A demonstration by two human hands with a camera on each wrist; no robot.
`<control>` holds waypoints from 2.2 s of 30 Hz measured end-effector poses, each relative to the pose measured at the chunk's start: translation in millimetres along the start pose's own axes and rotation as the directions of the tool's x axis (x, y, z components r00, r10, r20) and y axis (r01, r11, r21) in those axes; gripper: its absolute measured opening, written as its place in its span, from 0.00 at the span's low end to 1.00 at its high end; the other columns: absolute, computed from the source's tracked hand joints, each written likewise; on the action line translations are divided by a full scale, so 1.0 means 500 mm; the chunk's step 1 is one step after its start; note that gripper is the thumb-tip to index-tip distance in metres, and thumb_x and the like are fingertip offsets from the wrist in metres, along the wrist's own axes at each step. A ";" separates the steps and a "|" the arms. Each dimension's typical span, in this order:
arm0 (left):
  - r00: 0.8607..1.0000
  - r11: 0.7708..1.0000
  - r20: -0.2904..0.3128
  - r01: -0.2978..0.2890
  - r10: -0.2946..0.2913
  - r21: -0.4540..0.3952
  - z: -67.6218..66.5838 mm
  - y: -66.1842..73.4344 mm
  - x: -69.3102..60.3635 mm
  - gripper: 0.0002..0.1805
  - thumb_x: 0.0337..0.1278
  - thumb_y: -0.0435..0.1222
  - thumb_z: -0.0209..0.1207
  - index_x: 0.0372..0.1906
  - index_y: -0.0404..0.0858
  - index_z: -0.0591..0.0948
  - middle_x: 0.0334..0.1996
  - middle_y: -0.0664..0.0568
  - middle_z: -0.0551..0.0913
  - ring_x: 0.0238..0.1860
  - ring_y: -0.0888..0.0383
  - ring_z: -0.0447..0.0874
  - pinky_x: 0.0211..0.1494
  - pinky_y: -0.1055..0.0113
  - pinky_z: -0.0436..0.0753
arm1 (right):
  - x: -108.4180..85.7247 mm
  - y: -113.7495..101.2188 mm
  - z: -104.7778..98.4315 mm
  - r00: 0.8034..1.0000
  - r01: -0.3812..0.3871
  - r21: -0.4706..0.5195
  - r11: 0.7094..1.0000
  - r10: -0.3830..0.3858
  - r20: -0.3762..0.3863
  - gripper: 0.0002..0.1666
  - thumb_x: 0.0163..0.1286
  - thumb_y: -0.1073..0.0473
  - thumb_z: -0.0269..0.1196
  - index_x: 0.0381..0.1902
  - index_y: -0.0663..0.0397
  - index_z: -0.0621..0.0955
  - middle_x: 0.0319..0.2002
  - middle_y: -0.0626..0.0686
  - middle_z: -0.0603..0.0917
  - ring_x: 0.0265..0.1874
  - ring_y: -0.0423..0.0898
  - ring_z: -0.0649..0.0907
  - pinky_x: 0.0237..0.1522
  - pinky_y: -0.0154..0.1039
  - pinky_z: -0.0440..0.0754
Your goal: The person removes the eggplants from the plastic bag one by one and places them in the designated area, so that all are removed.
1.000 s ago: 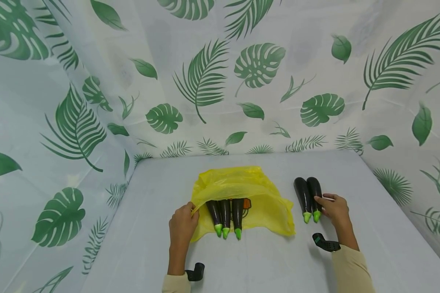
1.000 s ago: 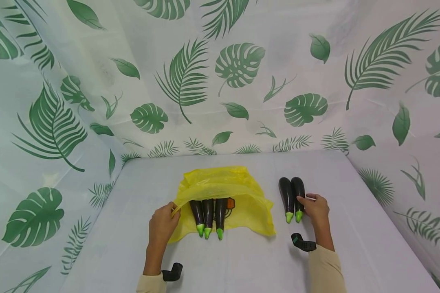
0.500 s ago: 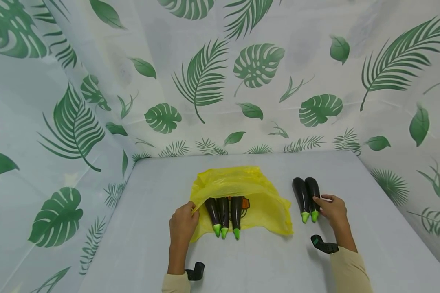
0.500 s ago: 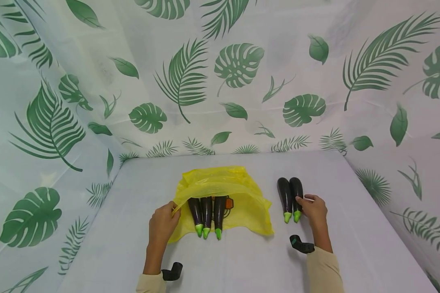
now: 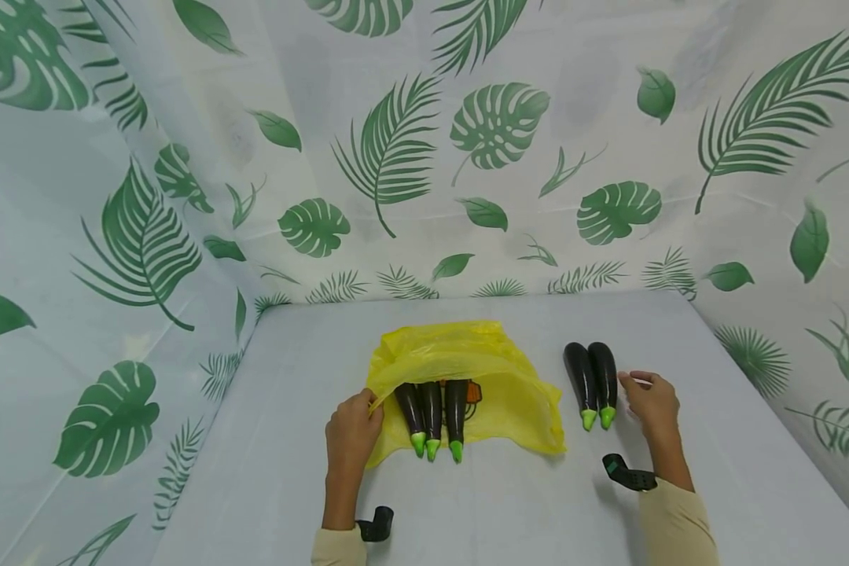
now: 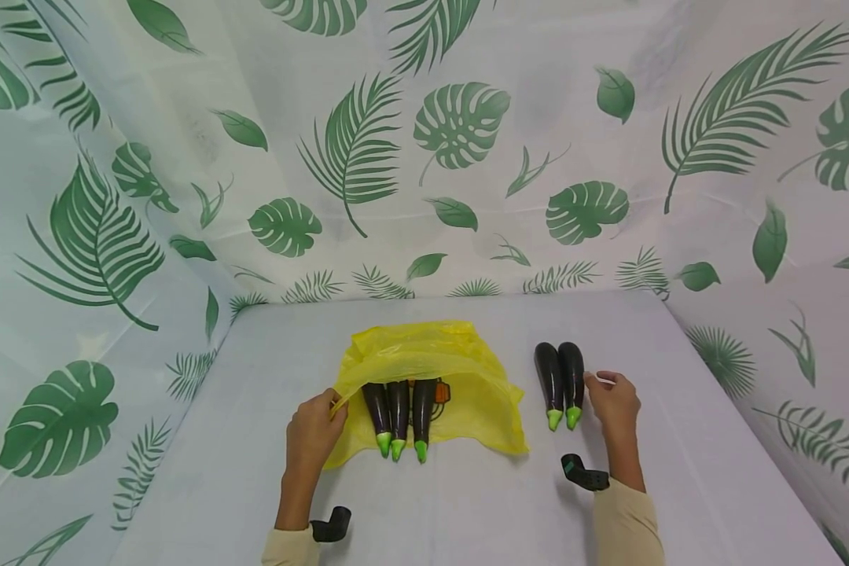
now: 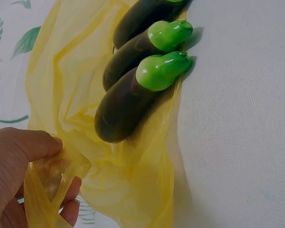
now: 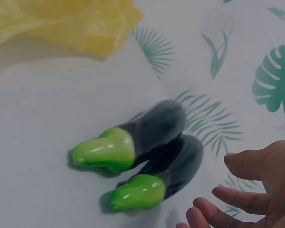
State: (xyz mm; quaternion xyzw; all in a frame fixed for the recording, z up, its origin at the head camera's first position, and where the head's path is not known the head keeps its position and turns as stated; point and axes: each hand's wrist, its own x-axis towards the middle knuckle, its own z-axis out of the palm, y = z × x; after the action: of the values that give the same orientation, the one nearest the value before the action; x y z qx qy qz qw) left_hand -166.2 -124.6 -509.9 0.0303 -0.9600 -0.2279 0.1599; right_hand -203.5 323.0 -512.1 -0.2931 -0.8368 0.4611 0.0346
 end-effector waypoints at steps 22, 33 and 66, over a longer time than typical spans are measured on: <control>1.000 1.000 -0.004 -0.020 0.020 -0.014 -0.006 0.003 -0.002 0.03 0.57 0.35 0.63 0.32 0.39 0.82 0.21 0.52 0.81 0.17 0.62 0.66 0.20 0.69 0.67 | -0.099 -0.129 -0.046 0.839 0.461 0.256 0.850 -0.511 0.185 0.30 0.75 0.47 0.54 0.66 0.60 0.70 0.44 0.35 0.78 0.41 0.26 0.81 0.40 0.25 0.81; 0.999 0.999 -0.013 -0.038 0.038 -0.025 -0.002 0.011 -0.002 0.04 0.57 0.36 0.63 0.32 0.39 0.82 0.20 0.53 0.80 0.16 0.62 0.66 0.19 0.70 0.66 | -0.173 -0.171 -0.014 0.478 0.504 0.381 0.776 -0.617 0.625 0.22 0.76 0.58 0.54 0.63 0.62 0.71 0.58 0.68 0.76 0.49 0.39 0.83 0.47 0.42 0.84; 1.000 1.000 0.006 -0.014 0.014 -0.025 -0.004 0.012 0.002 0.04 0.57 0.36 0.63 0.33 0.39 0.83 0.21 0.52 0.81 0.17 0.61 0.67 0.20 0.69 0.67 | -0.228 -0.104 0.248 0.717 0.012 0.280 0.960 -0.203 0.666 0.26 0.75 0.58 0.55 0.62 0.72 0.69 0.54 0.68 0.79 0.51 0.57 0.83 0.47 0.49 0.84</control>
State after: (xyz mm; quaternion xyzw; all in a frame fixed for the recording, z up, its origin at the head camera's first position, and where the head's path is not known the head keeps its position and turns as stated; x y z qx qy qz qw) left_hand -166.3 -120.3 -505.2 0.0207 -0.9578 -0.2388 0.1588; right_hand -173.6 149.5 -517.7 -0.0441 -0.7385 0.6378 -0.2141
